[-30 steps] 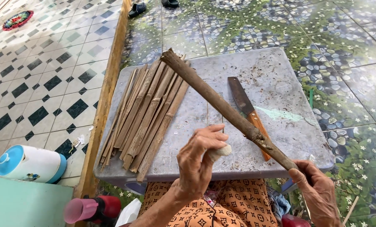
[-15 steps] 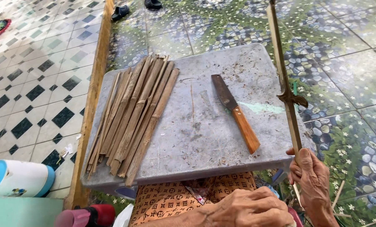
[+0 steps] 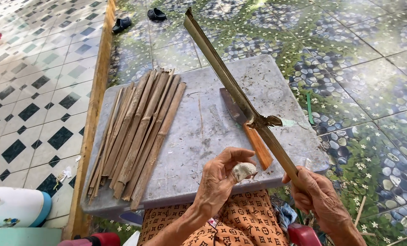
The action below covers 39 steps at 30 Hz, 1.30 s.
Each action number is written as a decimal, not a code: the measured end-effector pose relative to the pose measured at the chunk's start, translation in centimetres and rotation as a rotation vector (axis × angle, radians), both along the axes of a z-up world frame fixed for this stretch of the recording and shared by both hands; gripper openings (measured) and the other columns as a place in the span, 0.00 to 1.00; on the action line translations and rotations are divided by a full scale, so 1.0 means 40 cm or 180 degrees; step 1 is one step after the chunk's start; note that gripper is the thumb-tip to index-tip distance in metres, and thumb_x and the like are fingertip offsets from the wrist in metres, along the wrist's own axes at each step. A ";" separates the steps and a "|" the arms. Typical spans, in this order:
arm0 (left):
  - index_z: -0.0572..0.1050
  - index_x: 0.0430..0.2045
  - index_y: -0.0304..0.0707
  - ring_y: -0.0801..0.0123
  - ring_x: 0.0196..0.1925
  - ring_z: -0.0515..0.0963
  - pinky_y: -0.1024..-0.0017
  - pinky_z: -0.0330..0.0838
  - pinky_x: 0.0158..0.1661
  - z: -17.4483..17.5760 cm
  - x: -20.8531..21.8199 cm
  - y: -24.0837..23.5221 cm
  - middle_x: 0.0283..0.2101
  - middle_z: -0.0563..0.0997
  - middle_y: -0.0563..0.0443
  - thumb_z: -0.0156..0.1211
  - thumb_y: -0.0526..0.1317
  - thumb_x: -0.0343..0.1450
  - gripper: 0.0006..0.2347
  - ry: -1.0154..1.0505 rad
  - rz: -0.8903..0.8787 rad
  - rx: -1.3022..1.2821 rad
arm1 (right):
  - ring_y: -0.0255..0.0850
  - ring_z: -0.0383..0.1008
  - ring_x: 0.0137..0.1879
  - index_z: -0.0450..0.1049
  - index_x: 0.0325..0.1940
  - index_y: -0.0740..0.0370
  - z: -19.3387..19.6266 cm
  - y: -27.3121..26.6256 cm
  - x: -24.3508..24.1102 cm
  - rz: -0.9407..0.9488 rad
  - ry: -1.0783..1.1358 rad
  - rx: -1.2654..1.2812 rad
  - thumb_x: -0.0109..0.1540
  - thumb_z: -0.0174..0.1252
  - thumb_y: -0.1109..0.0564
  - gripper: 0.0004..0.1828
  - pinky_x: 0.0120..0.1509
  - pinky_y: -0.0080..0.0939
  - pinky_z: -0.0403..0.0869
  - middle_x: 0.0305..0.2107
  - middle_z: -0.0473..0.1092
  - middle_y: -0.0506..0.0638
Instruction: The person uses a machete to split bamboo poles into thinner strips on a plastic table. They repeatedly strike the bamboo, peel off outer layers, and stack the finished strips. A second person briefly walks by in the background.
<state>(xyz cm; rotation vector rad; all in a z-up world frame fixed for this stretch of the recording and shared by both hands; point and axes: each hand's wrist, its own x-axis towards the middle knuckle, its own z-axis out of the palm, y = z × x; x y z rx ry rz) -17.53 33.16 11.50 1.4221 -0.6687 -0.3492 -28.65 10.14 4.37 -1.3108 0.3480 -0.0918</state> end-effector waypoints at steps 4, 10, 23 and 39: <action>0.69 0.61 0.35 0.62 0.44 0.86 0.70 0.86 0.46 -0.010 -0.012 0.009 0.47 0.82 0.43 0.60 0.38 0.74 0.20 0.0513 -0.0259 0.0047 | 0.35 0.46 0.20 0.75 0.48 0.73 -0.001 0.083 0.012 -0.0095 -0.0266 -0.0025 0.73 0.45 0.53 0.19 0.21 0.36 0.52 0.18 0.50 0.46; 0.75 0.37 0.30 0.57 0.40 0.85 0.68 0.86 0.43 -0.035 -0.090 0.003 0.39 0.83 0.38 0.58 0.23 0.73 0.05 -0.0057 -0.0774 0.0585 | 0.34 0.53 0.19 0.74 0.48 0.68 -0.005 0.086 0.015 -0.0436 -0.0425 -0.0398 0.72 0.47 0.52 0.16 0.18 0.34 0.59 0.18 0.54 0.43; 0.77 0.47 0.42 0.73 0.36 0.78 0.81 0.79 0.36 -0.055 -0.075 0.014 0.41 0.80 0.52 0.61 0.24 0.71 0.14 0.0064 -0.0035 0.0491 | 0.33 0.52 0.18 0.75 0.50 0.66 -0.029 0.134 0.020 -0.0535 -0.0317 -0.0682 0.70 0.51 0.50 0.16 0.17 0.34 0.59 0.17 0.55 0.44; 0.67 0.55 0.35 0.59 0.51 0.80 0.67 0.82 0.47 -0.087 -0.019 0.025 0.52 0.76 0.44 0.47 0.31 0.77 0.12 -0.0037 0.0143 0.0166 | 0.45 0.77 0.46 0.74 0.55 0.55 -0.069 0.202 0.087 -0.0565 0.0249 -0.2403 0.70 0.39 0.49 0.20 0.44 0.45 0.78 0.47 0.75 0.54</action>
